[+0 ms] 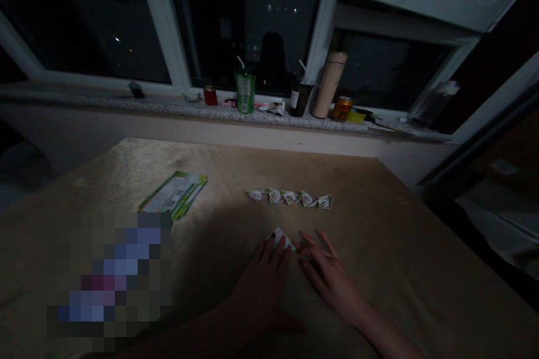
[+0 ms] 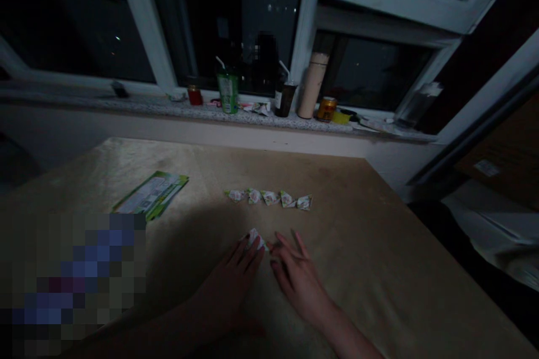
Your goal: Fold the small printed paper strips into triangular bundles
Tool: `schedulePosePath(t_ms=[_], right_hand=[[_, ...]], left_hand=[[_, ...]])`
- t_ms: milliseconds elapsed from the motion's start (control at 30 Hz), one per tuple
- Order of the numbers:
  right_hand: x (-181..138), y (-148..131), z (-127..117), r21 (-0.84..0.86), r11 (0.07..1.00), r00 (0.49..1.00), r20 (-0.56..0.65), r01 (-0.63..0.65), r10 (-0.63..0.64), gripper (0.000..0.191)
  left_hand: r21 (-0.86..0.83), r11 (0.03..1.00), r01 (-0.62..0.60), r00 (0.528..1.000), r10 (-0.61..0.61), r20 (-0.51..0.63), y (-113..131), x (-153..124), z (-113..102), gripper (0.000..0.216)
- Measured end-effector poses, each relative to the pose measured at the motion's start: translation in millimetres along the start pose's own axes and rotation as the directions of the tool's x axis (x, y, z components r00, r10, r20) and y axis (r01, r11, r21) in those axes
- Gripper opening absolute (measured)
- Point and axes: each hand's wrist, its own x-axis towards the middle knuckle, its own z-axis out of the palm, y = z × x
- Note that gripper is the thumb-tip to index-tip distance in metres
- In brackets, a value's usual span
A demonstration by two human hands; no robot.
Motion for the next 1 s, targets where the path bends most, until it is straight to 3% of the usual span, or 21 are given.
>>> schedulePosePath(t_ms=[333,400,533,667,800,1000], right_hand=[[4.4,-9.9,-1.8,-0.159,0.969,0.981,0.063,0.189,-0.181,0.030],[5.7,-8.0,-2.6,-0.158,0.968,0.980,0.064,0.195,-0.187,0.029],[9.2,-8.2,-4.3,-0.181,0.959,0.976,0.037,0.219,-0.216,0.026],[15.6,-9.1,-5.4,-0.168,0.956,0.969,-0.017,0.242,-0.248,0.021],[25.6,-4.1,-4.6,-0.124,0.977,0.983,-0.038,0.172,-0.178,0.012],[37.8,-0.1,5.2,-0.049,0.998,0.998,-0.063,-0.027,0.024,0.008]], left_hand=[[0.012,1.000,0.006,1.000,-0.005,-0.011,2.0,3.4,0.7,0.118],[0.020,1.000,0.004,1.000,-0.003,-0.016,-2.2,6.5,-6.0,0.101],[-0.020,1.000,-0.020,0.998,0.018,-0.066,-23.5,14.7,-24.1,0.045],[-0.157,0.987,-0.041,0.988,0.018,-0.151,-45.8,21.3,-33.4,0.038],[-0.155,0.987,-0.034,0.988,0.009,-0.156,-54.4,26.4,-31.6,0.033],[-0.133,0.991,-0.031,0.990,0.012,-0.142,-58.8,27.2,-30.7,0.025]])
